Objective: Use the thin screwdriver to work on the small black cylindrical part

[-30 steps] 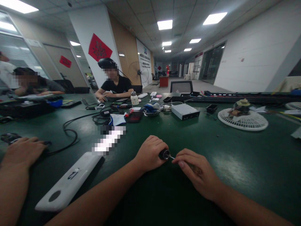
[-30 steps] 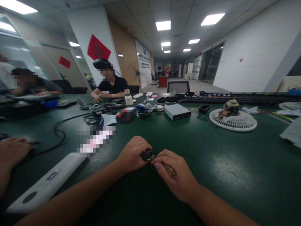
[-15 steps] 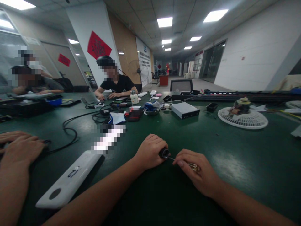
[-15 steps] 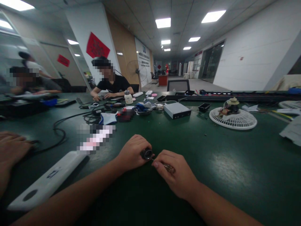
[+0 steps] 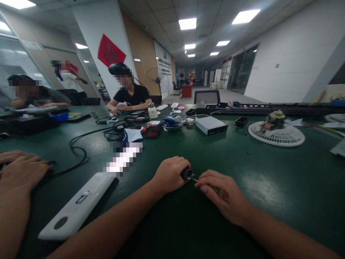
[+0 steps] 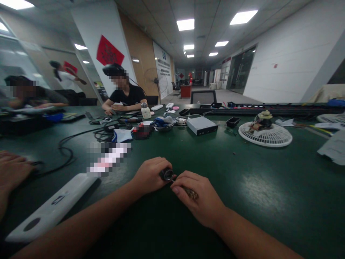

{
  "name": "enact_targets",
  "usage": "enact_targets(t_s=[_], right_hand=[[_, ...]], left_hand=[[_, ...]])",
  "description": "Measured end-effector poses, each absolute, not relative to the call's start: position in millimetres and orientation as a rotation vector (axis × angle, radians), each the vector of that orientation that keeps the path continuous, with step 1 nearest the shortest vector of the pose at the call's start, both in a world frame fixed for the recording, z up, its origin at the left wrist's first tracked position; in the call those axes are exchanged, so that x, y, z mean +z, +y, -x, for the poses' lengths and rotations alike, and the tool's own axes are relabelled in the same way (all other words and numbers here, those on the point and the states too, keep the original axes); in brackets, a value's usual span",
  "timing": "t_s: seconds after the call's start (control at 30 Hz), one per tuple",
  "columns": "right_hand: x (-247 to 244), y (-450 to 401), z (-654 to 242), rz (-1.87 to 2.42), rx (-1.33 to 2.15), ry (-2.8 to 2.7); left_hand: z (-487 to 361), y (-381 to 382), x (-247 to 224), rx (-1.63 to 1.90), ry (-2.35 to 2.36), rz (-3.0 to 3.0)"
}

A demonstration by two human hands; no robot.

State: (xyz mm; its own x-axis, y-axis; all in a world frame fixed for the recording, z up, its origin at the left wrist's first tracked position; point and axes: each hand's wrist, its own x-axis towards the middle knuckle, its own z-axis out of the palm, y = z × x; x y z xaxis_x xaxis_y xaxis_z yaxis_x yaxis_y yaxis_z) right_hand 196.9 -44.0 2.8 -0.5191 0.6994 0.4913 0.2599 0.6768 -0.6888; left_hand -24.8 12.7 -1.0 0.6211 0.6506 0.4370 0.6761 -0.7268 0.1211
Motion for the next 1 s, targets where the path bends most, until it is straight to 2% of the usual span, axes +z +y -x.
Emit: enact_targets(t_s=[0.23, 0.43, 0.63, 0.83, 1.0], right_hand=[[1.5, -43.2, -198.3, 0.825, 0.615, -2.011], [2.7, -43.0, -197.1, 0.734, 0.722, -2.110], [0.3, -42.4, -197.4, 0.876, 0.598, -2.031], [3.7, -42.3, -197.6, 0.761, 0.717, -2.083], [1.6, -43.8, -197.7, 0.857, 0.568, -2.005]], left_hand=[[23.3, 11.7, 0.2, -0.691, -1.119, 2.786], [25.2, 12.7, -1.6, -0.679, -1.103, 2.759], [22.9, 12.5, -0.9, -0.683, -1.093, 2.763], [24.6, 13.0, -2.0, -0.708, -1.105, 2.738], [23.8, 12.9, -2.5, -0.692, -1.107, 2.750]])
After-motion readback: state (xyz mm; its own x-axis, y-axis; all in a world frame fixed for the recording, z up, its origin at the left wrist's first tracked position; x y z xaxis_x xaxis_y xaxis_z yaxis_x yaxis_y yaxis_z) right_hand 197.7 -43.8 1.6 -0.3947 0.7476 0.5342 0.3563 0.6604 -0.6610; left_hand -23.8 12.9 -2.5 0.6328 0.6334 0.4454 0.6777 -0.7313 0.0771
